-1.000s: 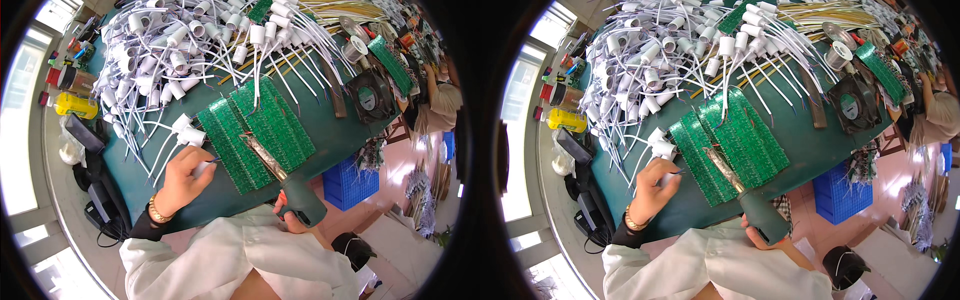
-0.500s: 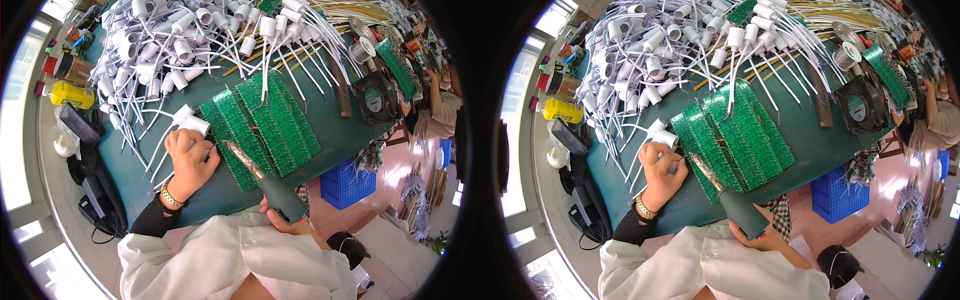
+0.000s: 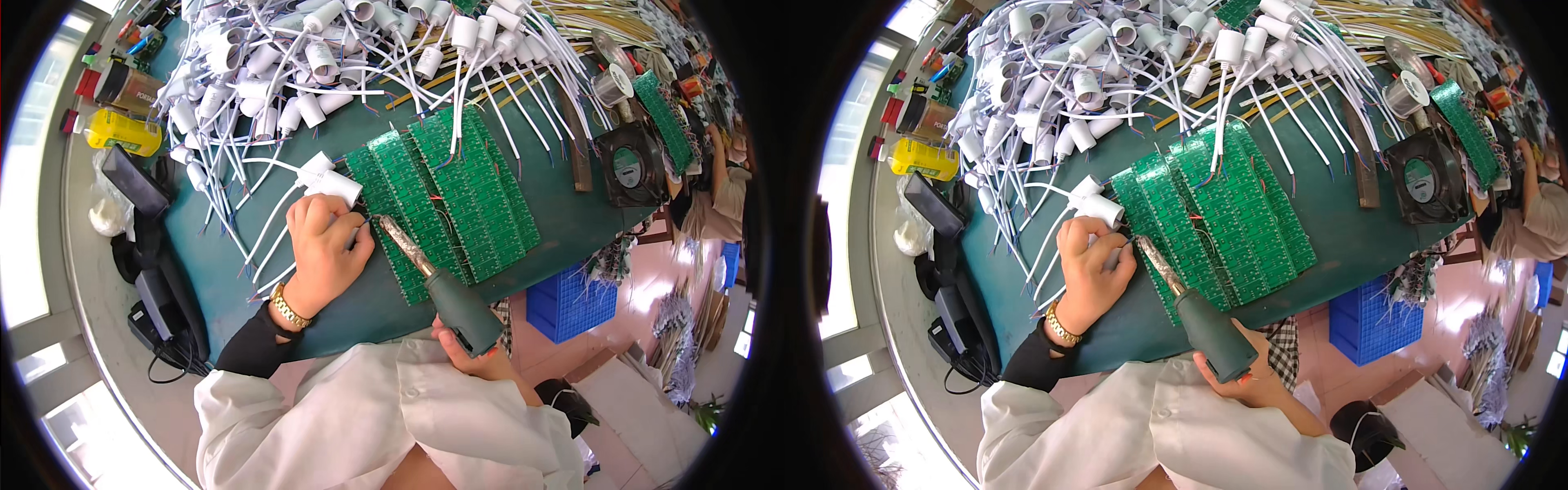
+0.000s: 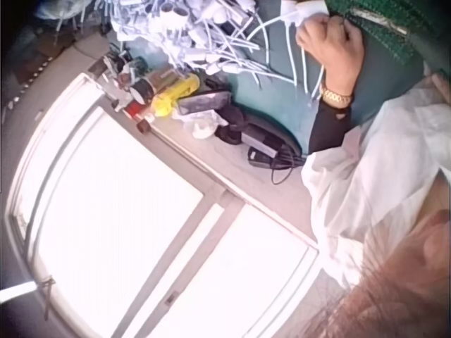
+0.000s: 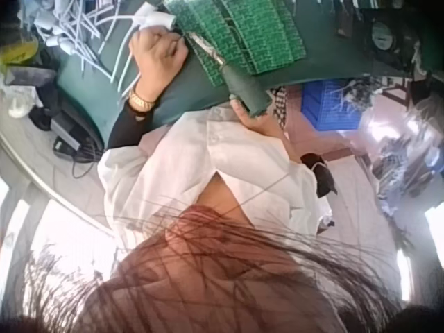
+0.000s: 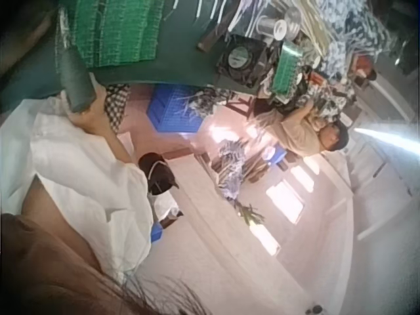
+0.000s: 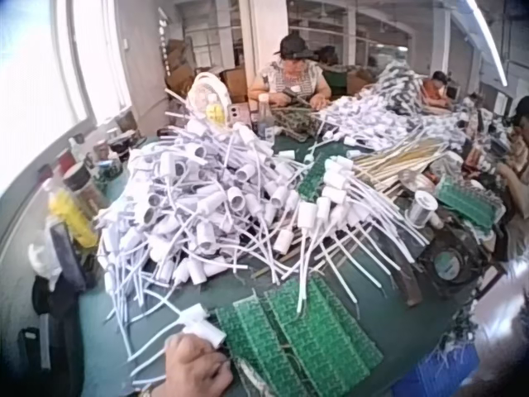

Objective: The person aligns wire leads from plastic socket components onto circuit boards and solders the connections using a handheld soldering tool.

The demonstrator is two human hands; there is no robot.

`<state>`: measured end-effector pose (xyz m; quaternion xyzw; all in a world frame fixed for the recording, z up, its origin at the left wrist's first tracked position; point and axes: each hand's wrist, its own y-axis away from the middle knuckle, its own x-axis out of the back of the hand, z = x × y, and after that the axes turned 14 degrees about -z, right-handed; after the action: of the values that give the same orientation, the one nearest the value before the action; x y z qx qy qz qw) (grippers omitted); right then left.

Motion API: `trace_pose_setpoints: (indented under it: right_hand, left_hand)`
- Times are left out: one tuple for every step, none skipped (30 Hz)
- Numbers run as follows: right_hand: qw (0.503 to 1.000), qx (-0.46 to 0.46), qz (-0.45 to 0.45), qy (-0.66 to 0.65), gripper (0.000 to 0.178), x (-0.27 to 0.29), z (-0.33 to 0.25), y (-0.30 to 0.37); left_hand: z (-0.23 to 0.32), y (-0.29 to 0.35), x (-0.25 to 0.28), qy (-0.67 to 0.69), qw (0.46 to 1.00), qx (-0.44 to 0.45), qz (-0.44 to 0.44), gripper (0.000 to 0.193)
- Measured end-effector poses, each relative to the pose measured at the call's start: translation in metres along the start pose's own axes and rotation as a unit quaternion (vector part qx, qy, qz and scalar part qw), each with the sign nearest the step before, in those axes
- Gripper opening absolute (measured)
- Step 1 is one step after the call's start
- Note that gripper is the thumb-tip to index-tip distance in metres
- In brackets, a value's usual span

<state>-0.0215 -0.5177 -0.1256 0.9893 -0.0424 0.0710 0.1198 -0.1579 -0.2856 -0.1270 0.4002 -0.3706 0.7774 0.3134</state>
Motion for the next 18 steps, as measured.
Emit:
trace_pose_setpoints:
  right_hand:
    - [1.000,0.000,-0.003,0.000,0.031,0.002,-0.003,-0.001]
    - [1.000,-0.010,-0.017,0.008,0.030,0.005,-0.009,-0.003]
    - [0.999,-0.019,-0.032,0.016,0.029,0.007,-0.012,-0.005]
    - [0.999,-0.019,-0.035,0.017,0.029,0.006,-0.006,-0.002]
    - [0.998,0.002,-0.053,0.041,0.026,0.005,0.008,0.003]
    - [0.995,0.022,-0.070,0.064,0.025,0.004,0.020,0.008]
    - [0.995,0.021,-0.073,0.065,0.025,0.003,0.025,0.010]
    - [0.994,0.053,-0.064,0.076,0.026,0.002,0.028,0.011]
    - [0.991,0.084,-0.054,0.088,0.028,0.002,0.031,0.014]
    - [0.991,0.083,-0.057,0.088,0.028,0.004,0.030,0.015]
    - [0.994,0.079,-0.042,0.065,0.028,0.006,0.029,0.018]
    - [0.996,0.073,-0.027,0.042,0.031,0.008,0.026,0.020]
    - [0.996,0.072,-0.032,0.041,0.031,0.013,0.017,0.016]
    - [0.994,0.088,-0.035,0.050,0.031,0.020,0.002,0.010]
    - [0.992,0.105,-0.038,0.059,0.031,0.023,-0.006,0.006]
    - [0.992,0.103,-0.037,0.062,0.031,0.020,-0.003,0.006]
    - [0.993,0.116,-0.014,0.020,0.031,0.015,0.001,0.006]
    - [0.991,0.128,0.008,-0.022,0.031,0.012,0.003,0.006]
  left_hand:
    - [0.000,0.001,0.000,0.001,1.000,0.002,-0.001,0.021]
    - [0.000,0.001,0.000,0.002,1.000,0.004,-0.001,0.021]
    - [0.000,0.001,0.000,0.001,1.000,0.007,0.000,0.021]
    - [0.000,0.001,0.001,0.002,1.000,0.006,0.000,0.021]
    - [0.000,0.001,0.001,0.003,1.000,0.005,0.001,0.021]
    - [0.000,0.002,0.001,0.003,1.000,0.008,0.001,0.021]
    - [-0.001,0.001,0.001,0.003,1.000,0.006,0.002,0.022]
    - [-0.001,0.001,0.001,0.004,1.000,0.003,0.002,0.022]
    - [-0.001,0.000,0.001,0.006,1.000,0.005,0.004,0.022]
    - [-0.001,0.000,0.000,0.005,1.000,0.000,0.006,0.022]
    - [-0.001,0.000,-0.001,0.004,1.000,-0.005,0.008,0.022]
    - [-0.002,0.000,-0.001,0.005,1.000,-0.003,0.008,0.022]
    - [-0.002,0.001,-0.001,-0.001,1.000,0.000,0.006,0.022]
    - [-0.002,0.002,-0.001,-0.005,1.000,0.001,0.006,0.022]
    - [-0.003,0.003,0.000,-0.005,1.000,0.005,0.006,0.022]
    - [-0.003,0.002,0.000,-0.004,1.000,0.004,0.008,0.021]
    - [-0.003,0.002,0.000,-0.004,1.000,0.004,0.010,0.021]
    - [-0.002,0.001,0.000,-0.002,1.000,0.004,0.011,0.021]
